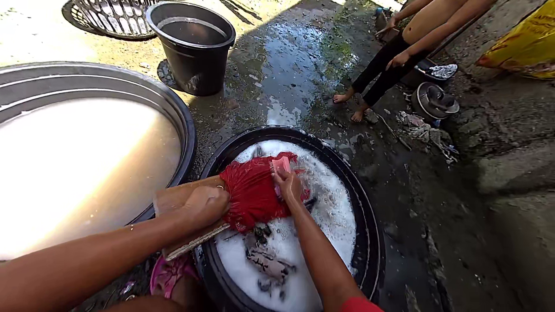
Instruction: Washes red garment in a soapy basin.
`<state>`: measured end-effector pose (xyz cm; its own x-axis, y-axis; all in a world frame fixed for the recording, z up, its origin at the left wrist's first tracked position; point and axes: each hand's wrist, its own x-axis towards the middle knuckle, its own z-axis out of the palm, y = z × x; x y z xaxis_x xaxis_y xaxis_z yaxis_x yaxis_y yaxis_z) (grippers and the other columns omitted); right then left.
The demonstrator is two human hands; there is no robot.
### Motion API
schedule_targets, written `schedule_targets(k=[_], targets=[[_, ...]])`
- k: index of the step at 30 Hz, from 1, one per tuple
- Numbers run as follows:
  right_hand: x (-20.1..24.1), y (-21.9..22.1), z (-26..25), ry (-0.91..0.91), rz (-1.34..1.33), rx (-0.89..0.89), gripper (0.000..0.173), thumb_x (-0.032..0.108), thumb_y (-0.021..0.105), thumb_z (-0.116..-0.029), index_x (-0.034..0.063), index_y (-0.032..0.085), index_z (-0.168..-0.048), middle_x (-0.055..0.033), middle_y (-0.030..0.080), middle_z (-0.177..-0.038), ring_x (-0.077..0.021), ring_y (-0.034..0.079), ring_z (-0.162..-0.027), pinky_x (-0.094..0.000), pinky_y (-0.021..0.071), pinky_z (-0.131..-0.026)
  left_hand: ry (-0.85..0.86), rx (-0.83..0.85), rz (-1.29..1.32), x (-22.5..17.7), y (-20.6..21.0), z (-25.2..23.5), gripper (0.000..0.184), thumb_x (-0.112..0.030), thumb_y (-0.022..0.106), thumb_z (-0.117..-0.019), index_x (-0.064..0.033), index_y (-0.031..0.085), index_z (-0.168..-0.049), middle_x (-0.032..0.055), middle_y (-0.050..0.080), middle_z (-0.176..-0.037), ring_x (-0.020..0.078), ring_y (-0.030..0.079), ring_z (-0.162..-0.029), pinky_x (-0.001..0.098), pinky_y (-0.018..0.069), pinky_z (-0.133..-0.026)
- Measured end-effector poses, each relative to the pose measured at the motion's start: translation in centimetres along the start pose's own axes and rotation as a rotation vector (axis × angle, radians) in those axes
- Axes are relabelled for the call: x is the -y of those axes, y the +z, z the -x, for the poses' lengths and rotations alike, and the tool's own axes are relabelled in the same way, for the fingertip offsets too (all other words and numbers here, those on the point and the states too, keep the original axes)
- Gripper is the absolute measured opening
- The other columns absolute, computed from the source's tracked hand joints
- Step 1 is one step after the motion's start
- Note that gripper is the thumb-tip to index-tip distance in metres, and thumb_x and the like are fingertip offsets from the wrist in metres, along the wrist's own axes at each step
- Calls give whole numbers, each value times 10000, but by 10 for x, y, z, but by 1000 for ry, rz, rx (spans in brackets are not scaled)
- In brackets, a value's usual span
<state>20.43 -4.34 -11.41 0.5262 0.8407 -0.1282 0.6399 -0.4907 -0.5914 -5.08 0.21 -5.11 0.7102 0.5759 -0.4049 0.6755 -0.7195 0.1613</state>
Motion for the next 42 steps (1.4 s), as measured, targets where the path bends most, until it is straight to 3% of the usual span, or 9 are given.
schedule_targets(k=[7, 11, 16, 19, 23, 27, 31, 35, 42], targets=[[60, 15, 79, -403, -334, 8, 313, 202, 775, -869, 46, 788, -1140, -261, 691, -1229, -386, 692, -1090, -553, 553, -910, -26, 149, 47, -12, -32, 11, 453, -276, 372, -1119, 98, 624, -1083, 314, 662, -1135, 498, 640, -1134, 630, 502, -874], [6, -1, 5, -61, -28, 48, 385, 331, 677, -982, 121, 719, -1302, -233, 644, -1324, -398, 626, -1205, -562, 477, -1025, -4, 79, 177, -3, -24, 2, 455, -321, 400, -1104, 61, 647, -1090, 288, 672, -1117, 471, 655, -1112, 630, 513, -901], [-68, -30, -34, -56, -513, -296, 306, 48, 684, -956, -133, 677, -1204, -282, 684, -1243, -294, 664, -1202, -371, 471, -1089, -218, -319, 1517, -19, -40, -25, 380, -249, 390, -1131, 81, 574, -1170, 155, 656, -1000, 181, 668, -921, 354, 559, -862], [-107, -34, -6, 63, -439, -640, 401, 79, 751, -910, -109, 668, -1255, -319, 651, -1278, -402, 622, -1225, -462, 449, -1096, -473, -251, 1988, -32, -10, -59, 680, -539, 407, -1082, -19, 378, -1520, 228, 535, -1443, 312, 564, -1311, 520, 494, -1063], [-152, -12, 33, 239, -228, -700, 424, 143, 751, -915, -100, 676, -1254, -368, 630, -1278, -538, 575, -1236, -614, 386, -1104, -541, 53, 1701, -79, -25, -41, 604, -234, 690, -999, 26, 372, -1442, 199, 580, -1245, 240, 623, -1083, 394, 546, -885], [-147, -21, 36, 324, -32, -477, 317, 81, 687, -938, -106, 690, -1194, -365, 640, -1236, -513, 593, -1212, -603, 415, -1079, -452, -70, 1613, -60, -55, -19, 417, -70, 605, -1015, 32, 437, -1383, 197, 602, -1186, 230, 639, -1033, 397, 551, -883], [-78, -13, 16, -175, -128, -665, 326, 172, 776, -854, -28, 775, -1112, -388, 634, -1236, -550, 628, -1138, -639, 489, -968, -217, -247, 1081, -2, -39, -1, 304, -205, 532, -1050, 63, 614, -1169, 204, 658, -1059, 279, 654, -1003, 485, 516, -907], [42, 22, 81, -561, -336, -263, 326, 242, 809, -819, 46, 809, -1079, -289, 698, -1190, -426, 707, -1037, -560, 585, -850, -149, -25, 343, 11, -38, 16, 594, -446, 444, -1091, 123, 616, -1094, 333, 661, -1074, 506, 648, -1094, 661, 481, -930], [-3, 2, 12, 35, -2, -63, 384, 355, 672, -986, 144, 721, -1303, -232, 637, -1341, -388, 655, -1158, -548, 506, -977, -3, -64, 84, 17, -14, 9, 464, -326, 437, -1065, 75, 649, -967, 283, 691, -1032, 472, 680, -1042, 616, 516, -837]])
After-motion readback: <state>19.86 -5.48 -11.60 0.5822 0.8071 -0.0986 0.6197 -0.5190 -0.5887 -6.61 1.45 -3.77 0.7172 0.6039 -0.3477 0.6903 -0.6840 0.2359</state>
